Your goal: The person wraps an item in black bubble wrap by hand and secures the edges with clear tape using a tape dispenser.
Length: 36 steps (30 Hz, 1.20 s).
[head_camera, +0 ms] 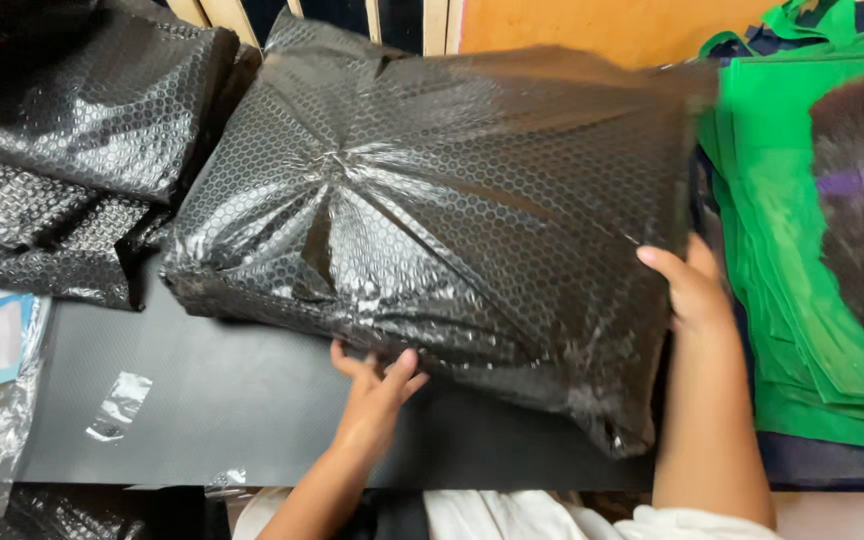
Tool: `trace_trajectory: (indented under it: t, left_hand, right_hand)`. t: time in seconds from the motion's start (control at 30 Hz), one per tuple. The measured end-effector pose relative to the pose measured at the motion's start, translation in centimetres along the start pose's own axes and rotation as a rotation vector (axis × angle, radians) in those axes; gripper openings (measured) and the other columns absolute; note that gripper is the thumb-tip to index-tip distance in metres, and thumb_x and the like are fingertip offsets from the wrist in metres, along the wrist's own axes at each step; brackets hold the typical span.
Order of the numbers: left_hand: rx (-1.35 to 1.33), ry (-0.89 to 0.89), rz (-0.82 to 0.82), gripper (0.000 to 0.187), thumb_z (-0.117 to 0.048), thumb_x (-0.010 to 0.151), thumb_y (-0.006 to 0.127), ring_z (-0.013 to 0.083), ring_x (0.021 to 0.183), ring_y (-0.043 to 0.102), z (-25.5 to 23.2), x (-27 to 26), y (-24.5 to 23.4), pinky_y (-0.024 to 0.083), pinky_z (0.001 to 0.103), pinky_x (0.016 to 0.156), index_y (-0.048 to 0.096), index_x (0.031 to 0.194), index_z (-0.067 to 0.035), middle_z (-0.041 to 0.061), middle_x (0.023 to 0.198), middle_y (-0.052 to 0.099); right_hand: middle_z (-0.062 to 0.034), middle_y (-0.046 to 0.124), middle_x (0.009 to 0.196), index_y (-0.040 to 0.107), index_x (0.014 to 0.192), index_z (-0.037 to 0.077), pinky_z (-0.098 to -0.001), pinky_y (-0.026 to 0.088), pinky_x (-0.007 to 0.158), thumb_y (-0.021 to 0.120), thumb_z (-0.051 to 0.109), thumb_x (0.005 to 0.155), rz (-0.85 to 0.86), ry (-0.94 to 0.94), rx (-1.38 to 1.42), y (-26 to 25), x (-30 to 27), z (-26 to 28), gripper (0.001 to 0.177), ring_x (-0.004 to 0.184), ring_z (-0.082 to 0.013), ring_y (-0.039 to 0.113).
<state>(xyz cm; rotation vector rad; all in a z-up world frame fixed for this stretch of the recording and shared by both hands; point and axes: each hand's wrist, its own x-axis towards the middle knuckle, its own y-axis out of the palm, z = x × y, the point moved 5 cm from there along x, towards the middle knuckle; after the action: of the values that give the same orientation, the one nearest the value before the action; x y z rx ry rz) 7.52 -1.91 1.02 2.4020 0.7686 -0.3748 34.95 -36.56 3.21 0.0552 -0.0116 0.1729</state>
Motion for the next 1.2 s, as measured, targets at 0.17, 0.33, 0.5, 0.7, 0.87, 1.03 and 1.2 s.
trace_trajectory:
  t: [0.17, 0.33, 0.5, 0.7, 0.87, 1.03, 1.2]
  left_hand:
    - [0.081, -0.261, 0.117, 0.132, -0.031, 0.079, 0.066, 0.0148, 0.147, 0.042, 0.8, -0.9, 5.0, 0.043, 0.048, 0.115, -0.051, 0.139, -0.031, -0.009, 0.172, 0.019]
    - [0.194, -0.209, 0.224, 0.097, -0.039, 0.071, 0.072, 0.0235, 0.133, 0.056, -1.5, 2.0, 10.0, 0.057, 0.05, 0.092, 0.012, 0.145, -0.026, 0.002, 0.158, 0.045]
    - [0.334, -0.102, 0.208, 0.114, -0.055, 0.068, 0.069, 0.0285, 0.14, 0.053, -3.5, 8.2, 11.6, 0.053, 0.046, 0.102, 0.012, 0.162, -0.025, 0.009, 0.162, 0.043]
    - [0.63, 0.236, 0.279, 0.096, -0.063, 0.096, 0.06, 0.0594, 0.145, 0.028, -8.6, 8.2, 5.9, 0.04, 0.065, 0.111, 0.022, 0.158, 0.0, 0.041, 0.158, 0.024]
    - [0.898, 0.785, 0.179, 0.07, -0.025, 0.102, 0.063, 0.0612, 0.142, 0.031, -12.7, 4.4, 0.6, 0.023, 0.066, 0.12, 0.031, 0.154, 0.011, 0.043, 0.146, 0.036]
    - [1.117, 0.627, 0.009, 0.084, -0.049, 0.097, 0.066, 0.0586, 0.149, 0.013, -14.2, 2.3, -2.3, 0.013, 0.076, 0.115, 0.029, 0.163, -0.012, 0.031, 0.163, 0.016]
    - [1.142, 0.671, 0.019, 0.106, -0.045, 0.087, 0.08, 0.0725, 0.141, 0.006, -11.6, 0.7, -0.8, 0.015, 0.083, 0.11, 0.018, 0.164, -0.007, 0.043, 0.161, -0.005]
  right_hand:
    - [-0.0043, 0.063, 0.135, 0.054, 0.144, 0.009, -0.0285, 0.051, 0.106, 0.073, 0.017, 0.081, -0.254, -0.331, -0.268, -4.0, -8.7, 7.9, 0.066, 0.118, -0.0145, 0.061]
    - [-0.0235, 0.041, 0.157, 0.032, 0.16, -0.005, -0.0442, 0.036, 0.126, 0.058, -0.001, 0.089, -0.348, -0.683, -0.329, -1.6, -16.6, 13.2, 0.075, 0.143, -0.0328, 0.043]
    - [-0.0266, 0.038, 0.158, 0.027, 0.153, 0.0, -0.0515, 0.037, 0.122, 0.059, -0.018, 0.097, -0.673, -0.705, -0.207, 5.5, -19.1, 11.4, 0.067, 0.14, -0.0383, 0.046]
    - [-0.0231, 0.017, 0.168, 0.011, 0.163, 0.006, -0.0413, 0.013, 0.133, 0.066, 0.018, 0.114, -0.837, -0.352, -0.2, 13.7, -18.9, 5.9, 0.074, 0.157, -0.0239, 0.022]
    - [-0.0448, -0.008, 0.156, -0.018, 0.146, -0.022, -0.053, -0.004, 0.129, 0.061, 0.025, 0.106, -0.481, 0.024, -0.213, 21.7, -18.7, -2.5, 0.1, 0.156, -0.0452, -0.006]
    - [-0.0211, 0.031, 0.147, 0.024, 0.148, 0.0, -0.0486, 0.035, 0.115, 0.076, 0.012, 0.092, 0.243, -0.057, -0.116, 28.8, -21.9, -4.0, 0.077, 0.137, -0.0338, 0.029]
    - [-0.0166, 0.063, 0.142, 0.069, 0.13, 0.011, -0.0539, 0.044, 0.11, 0.075, 0.04, 0.089, 0.718, -0.427, -0.389, 27.6, -21.4, 8.3, 0.05, 0.136, -0.0421, 0.055]
